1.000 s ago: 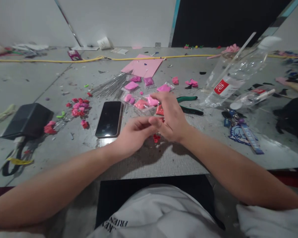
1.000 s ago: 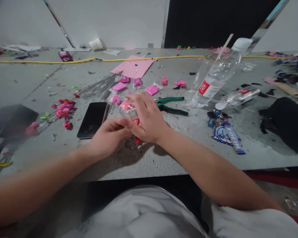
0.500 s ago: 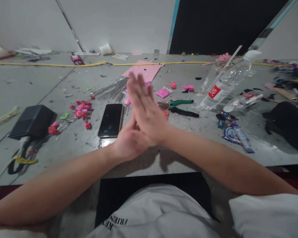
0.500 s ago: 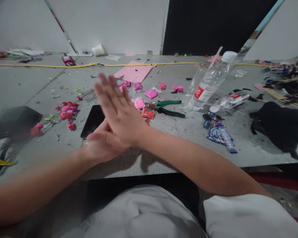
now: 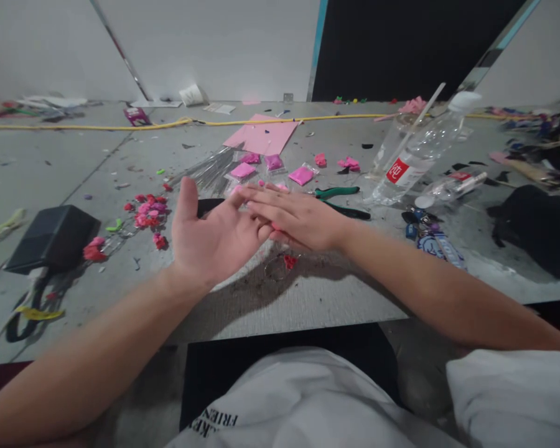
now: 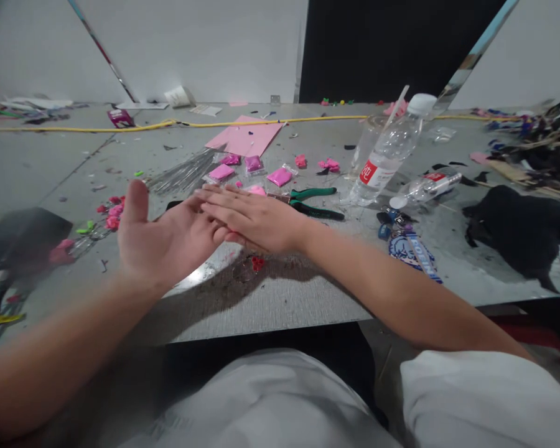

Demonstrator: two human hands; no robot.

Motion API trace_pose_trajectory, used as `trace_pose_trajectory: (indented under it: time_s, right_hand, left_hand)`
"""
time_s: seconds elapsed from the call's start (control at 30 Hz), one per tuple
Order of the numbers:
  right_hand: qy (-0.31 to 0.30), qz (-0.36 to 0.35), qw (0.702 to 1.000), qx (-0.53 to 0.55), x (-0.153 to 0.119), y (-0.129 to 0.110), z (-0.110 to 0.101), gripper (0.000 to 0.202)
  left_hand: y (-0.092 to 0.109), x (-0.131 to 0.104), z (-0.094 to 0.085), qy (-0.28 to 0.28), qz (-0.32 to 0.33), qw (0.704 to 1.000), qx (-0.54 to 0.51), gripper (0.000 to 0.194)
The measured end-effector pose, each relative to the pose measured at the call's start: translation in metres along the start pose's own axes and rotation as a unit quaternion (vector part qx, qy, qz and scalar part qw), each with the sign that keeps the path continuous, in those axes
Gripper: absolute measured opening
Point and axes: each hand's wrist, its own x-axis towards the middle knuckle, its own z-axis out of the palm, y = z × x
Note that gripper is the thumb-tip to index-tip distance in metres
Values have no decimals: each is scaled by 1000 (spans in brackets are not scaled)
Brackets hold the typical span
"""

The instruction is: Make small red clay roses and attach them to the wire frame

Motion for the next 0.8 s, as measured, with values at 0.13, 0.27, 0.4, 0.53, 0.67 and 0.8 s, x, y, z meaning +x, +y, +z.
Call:
trace_pose_trajectory:
  time_s: [0.13, 0.27, 0.4, 0.53, 0.67, 0.8]
  right_hand:
    - [42, 96, 993, -49, -30, 17, -10, 43]
    - [111, 230, 966, -46, -52, 21, -14, 33]
    - [170, 317, 932, 54, -60, 24, -14, 29]
    - [157, 370, 913, 72, -64, 28, -17, 32]
    - [150, 390, 907, 55, -69, 31, -23, 49]
    - [205, 419, 884, 32, -70, 34, -28, 49]
  left_hand:
    - [-4, 7, -7, -16, 16, 977, 213, 67]
    - [-14, 8, -19, -103, 20, 753, 650, 90]
    - [-28, -1, -16, -172, 28, 620, 765, 69]
    - [-32, -6, -10, -182, 31, 616, 766, 38]
    - [-24, 0, -12, -181, 64, 596, 780, 37]
    - [-15, 10, -20, -92, 109, 584, 799, 35]
